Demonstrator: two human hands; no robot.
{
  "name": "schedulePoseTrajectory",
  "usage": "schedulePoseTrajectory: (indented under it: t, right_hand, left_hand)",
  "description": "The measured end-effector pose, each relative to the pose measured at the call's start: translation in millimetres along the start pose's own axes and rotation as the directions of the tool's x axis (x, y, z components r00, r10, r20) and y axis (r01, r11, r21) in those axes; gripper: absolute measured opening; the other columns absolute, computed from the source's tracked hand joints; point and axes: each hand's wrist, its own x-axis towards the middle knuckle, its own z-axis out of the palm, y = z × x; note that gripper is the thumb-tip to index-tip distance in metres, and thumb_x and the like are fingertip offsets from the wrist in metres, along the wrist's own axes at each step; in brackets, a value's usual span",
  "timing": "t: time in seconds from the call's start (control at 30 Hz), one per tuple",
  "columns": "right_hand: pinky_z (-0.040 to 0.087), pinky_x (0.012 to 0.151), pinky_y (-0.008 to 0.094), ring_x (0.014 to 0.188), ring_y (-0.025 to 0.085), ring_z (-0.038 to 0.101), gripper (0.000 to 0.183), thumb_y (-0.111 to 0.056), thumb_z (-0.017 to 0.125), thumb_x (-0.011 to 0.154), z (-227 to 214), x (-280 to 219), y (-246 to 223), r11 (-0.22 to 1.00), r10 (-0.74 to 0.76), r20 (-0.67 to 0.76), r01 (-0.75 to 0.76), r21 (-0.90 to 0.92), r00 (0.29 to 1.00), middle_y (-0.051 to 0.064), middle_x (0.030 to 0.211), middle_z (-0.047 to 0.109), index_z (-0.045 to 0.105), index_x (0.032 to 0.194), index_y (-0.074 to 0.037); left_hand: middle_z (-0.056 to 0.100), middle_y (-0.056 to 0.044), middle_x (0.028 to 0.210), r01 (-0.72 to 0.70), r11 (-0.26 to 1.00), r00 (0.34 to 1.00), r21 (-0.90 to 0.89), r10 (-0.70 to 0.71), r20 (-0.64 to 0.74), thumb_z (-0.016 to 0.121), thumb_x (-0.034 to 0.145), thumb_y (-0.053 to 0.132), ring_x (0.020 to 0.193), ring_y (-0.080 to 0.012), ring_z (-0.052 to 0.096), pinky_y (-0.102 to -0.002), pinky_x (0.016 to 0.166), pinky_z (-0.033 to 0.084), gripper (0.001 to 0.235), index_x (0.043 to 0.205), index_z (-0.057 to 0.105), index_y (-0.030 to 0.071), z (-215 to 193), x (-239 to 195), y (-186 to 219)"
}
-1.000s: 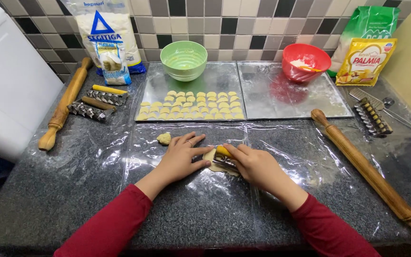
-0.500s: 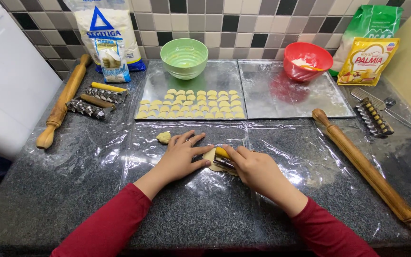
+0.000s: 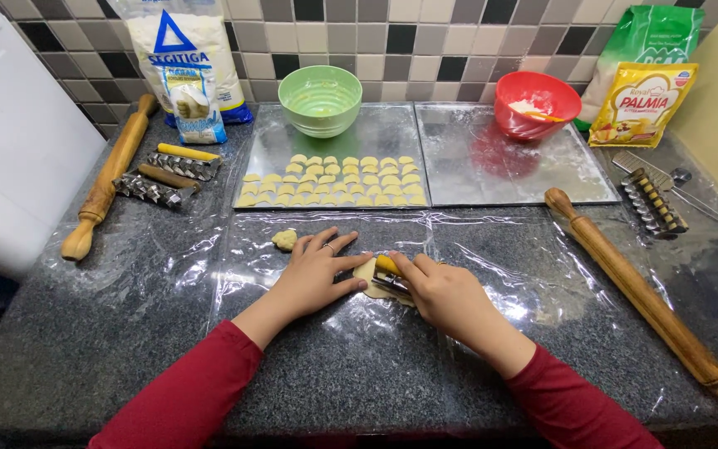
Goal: Shaping small pieces of dough into crescents and placing them on a baking tray
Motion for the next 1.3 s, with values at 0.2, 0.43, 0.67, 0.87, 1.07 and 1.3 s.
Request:
schedulePoseTrajectory:
  t: [0.2,0.43,0.67,0.87,1.07,1.3]
  right_hand:
    - [0.055,0.048,0.037,0.056,0.025,0.071,0.038,-0.02,0.049,0.098,0,2,-3,1.0,-0.028,0.045,0.028,-0.002,0.999,0.0,0.078,0.057,0.056,0.134,-0.013]
    - [0.055,0.049,0.034,0.056,0.022,0.069,0.041,-0.019,0.048,0.096,3,-1,-2,0.999,-0.025,0.025,0.025,-0.036,0.999,-0.003,0.077,0.056,0.054,0.136,-0.016]
    - [0.059,0.066,0.048,0.078,0.036,0.073,0.038,-0.026,0.061,0.094,-14,6,20,0.941,0.155,0.058,-0.165,0.296,0.986,0.006,0.091,0.069,0.061,0.131,-0.019]
    - [0.057,0.078,0.048,0.093,0.036,0.073,0.041,-0.032,0.064,0.094,0,-1,66,0.866,0.431,0.077,-0.436,0.243,0.899,0.005,0.103,0.074,0.064,0.134,-0.023]
    - [0.049,0.085,0.04,0.1,0.026,0.065,0.039,-0.038,0.069,0.09,24,2,66,0.945,0.305,-0.225,-0.324,-0.051,0.926,-0.004,0.103,0.065,0.07,0.126,-0.026]
    - [0.052,0.085,0.043,0.102,0.035,0.063,0.026,-0.028,0.071,0.089,47,26,13,0.871,0.08,0.009,-0.074,0.486,0.997,0.008,0.108,0.067,0.075,0.109,-0.012]
  left_hand:
    - [0.04,0.002,0.16,0.025,0.999,1.0,0.023,-0.026,0.015,0.053,0.094,0.064,0.152,-0.0324,0.025,-0.059,0.119,0.017,0.051,0.139,0.058,0.042,-3,0,3]
    - [0.041,0.002,0.16,0.029,0.999,0.999,0.045,-0.029,0.012,0.053,0.094,0.064,0.152,-0.0329,0.025,-0.06,0.118,0.017,0.051,0.139,0.058,0.041,-1,-1,6]
    - [0.046,0.003,0.156,0.052,0.999,0.997,0.015,-0.052,0.056,0.058,0.093,0.056,0.15,-0.0317,0.03,-0.061,0.118,0.018,0.044,0.134,0.063,0.041,-9,17,4]
    - [0.051,0.0,0.153,-0.001,1.0,1.0,0.001,0.001,-0.021,0.057,0.097,0.041,0.147,-0.0316,0.036,-0.059,0.116,0.022,0.035,0.13,0.066,0.036,8,26,0]
    - [0.062,0.002,0.139,-0.143,0.99,0.978,-0.018,0.138,-0.156,0.058,0.099,0.041,0.139,-0.0248,0.048,-0.054,0.111,0.031,0.024,0.113,0.072,0.03,25,30,-10]
    - [0.069,0.003,0.112,-0.214,0.972,0.962,-0.103,0.19,-0.197,0.065,0.094,0.038,0.123,-0.0232,0.06,-0.049,0.105,0.038,0.017,0.104,0.064,0.024,26,31,-7]
